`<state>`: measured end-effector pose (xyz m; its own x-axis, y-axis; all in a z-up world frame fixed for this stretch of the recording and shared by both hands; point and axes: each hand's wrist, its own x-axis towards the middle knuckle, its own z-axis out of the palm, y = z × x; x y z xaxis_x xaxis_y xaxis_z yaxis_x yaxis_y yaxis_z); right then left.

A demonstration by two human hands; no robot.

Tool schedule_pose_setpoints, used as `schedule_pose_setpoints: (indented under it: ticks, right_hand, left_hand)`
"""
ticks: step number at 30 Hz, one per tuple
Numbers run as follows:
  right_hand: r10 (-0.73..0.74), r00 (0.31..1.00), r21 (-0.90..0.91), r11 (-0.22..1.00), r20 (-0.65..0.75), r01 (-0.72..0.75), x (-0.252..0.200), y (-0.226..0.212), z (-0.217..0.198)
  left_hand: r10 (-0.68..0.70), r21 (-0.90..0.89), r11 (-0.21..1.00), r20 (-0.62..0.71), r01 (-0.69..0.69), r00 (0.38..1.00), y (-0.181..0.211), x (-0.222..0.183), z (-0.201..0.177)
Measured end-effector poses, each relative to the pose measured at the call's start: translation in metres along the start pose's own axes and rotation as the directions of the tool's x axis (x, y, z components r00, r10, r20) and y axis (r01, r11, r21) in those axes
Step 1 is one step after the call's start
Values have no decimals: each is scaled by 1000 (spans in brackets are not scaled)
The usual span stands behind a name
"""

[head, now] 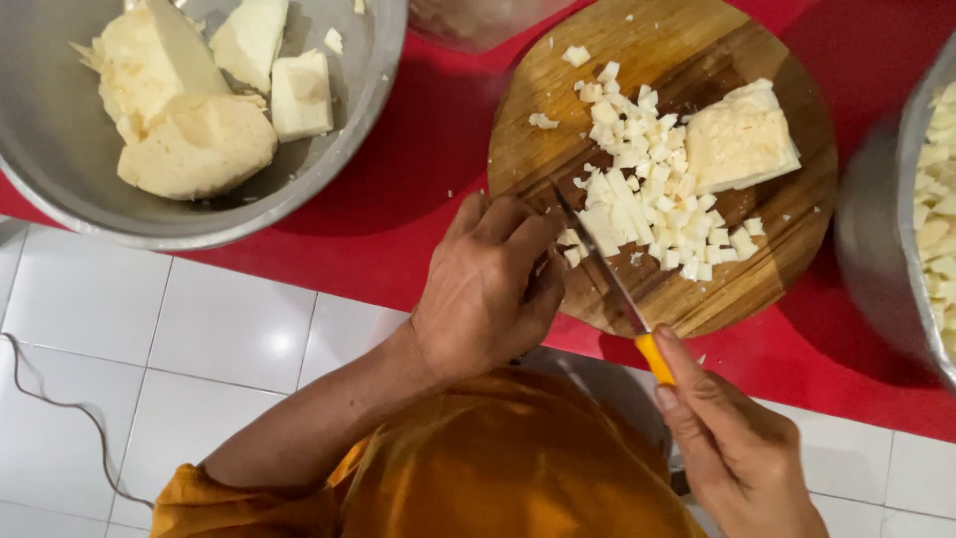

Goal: Dicing large blocks of food into small cubes on a wooden board and transferring them to a metal bowl.

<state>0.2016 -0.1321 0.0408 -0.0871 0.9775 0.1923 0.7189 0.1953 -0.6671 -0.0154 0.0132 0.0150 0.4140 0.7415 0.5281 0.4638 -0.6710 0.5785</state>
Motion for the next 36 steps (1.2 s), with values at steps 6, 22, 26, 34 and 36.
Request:
schedule_pose_setpoints:
  ticks: [6, 22, 26, 34, 36]
  right_hand:
    - [314, 923, -12, 946, -222, -324, -12, -14, -22]
    - [457, 860, 40, 886, -227, -461, -23, -17, -31]
    - [498, 866, 90, 865, -38, -493, -21, -20, -31]
    - [152, 973, 146, 973, 174, -178, -4, 9, -3]
    - [119, 986, 124, 983, 120, -134, 5, 19, -3]
  left_hand:
    - [196, -2, 980, 190, -199, 962, -7, 39, 10]
    - [169, 378, 915, -35, -143, 985, -1, 30, 37]
    - [-22, 49, 998, -55, 25, 998, -12, 50, 13]
    - [-79, -42, 996, -160, 73, 984, 11, 33, -18]
    - [94, -44, 994, -158, -102, 983, 10, 17, -14]
